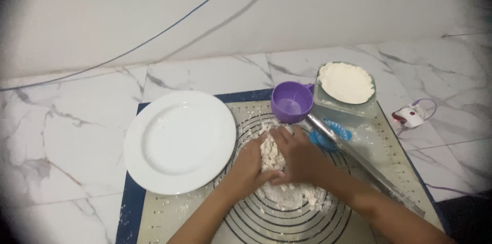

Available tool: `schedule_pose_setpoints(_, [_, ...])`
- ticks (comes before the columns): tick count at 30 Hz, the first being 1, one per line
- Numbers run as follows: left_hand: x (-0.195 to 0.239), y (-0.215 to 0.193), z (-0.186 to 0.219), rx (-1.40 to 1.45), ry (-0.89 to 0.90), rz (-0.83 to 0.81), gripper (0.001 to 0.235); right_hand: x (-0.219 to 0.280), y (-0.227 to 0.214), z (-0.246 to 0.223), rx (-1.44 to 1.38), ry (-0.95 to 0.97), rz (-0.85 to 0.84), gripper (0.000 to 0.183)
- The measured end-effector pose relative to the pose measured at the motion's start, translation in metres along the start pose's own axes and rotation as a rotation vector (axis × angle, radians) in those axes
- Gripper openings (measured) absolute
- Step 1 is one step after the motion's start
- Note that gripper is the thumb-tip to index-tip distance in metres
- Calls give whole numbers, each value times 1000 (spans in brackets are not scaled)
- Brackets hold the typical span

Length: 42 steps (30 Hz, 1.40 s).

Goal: Kneading a ball of dough on a silicone mat and using a scraper to gather it

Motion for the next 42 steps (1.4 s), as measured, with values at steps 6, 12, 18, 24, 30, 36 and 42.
schedule_pose_setpoints(6, [-4, -7, 9, 52, -47, 23, 95, 0, -5, -3, -43, -52, 68, 122])
schedule_pose_setpoints(12, [-1, 7, -7, -105, -9, 61, 82, 1, -12, -9, -22, -125, 173, 107])
schedule_pose_setpoints(18, [-6, 8, -8, -154, -70, 33, 77, -1, -5, -5, -10, -85, 77, 111])
schedule_pose_setpoints(24, [-7, 8, -10, -201, 10, 84, 57, 1, -21, -17, 17, -189, 219, 93])
schedule_pose_setpoints(30, [-12, 6, -13, -236, -78, -1, 57, -5, -9, -11, 91, -120, 86, 93])
schedule_pose_setpoints(36, [-14, 3, -12, -219, -61, 27, 50, -5, -18, -15, 62, -136, 131, 91])
schedule_pose_setpoints(42, [-16, 2, -15, -210, -43, 38, 50, -5, -21, -13, 33, -115, 124, 97])
Point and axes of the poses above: each hand's wrist, its own x-axis away from the middle knuckle, its own y-axis out of the palm, z = x × y, the point moved 9 cm from there along -x, towards the middle knuckle, and after that the axes turned 6 degrees about y, right-handed, at the moved point
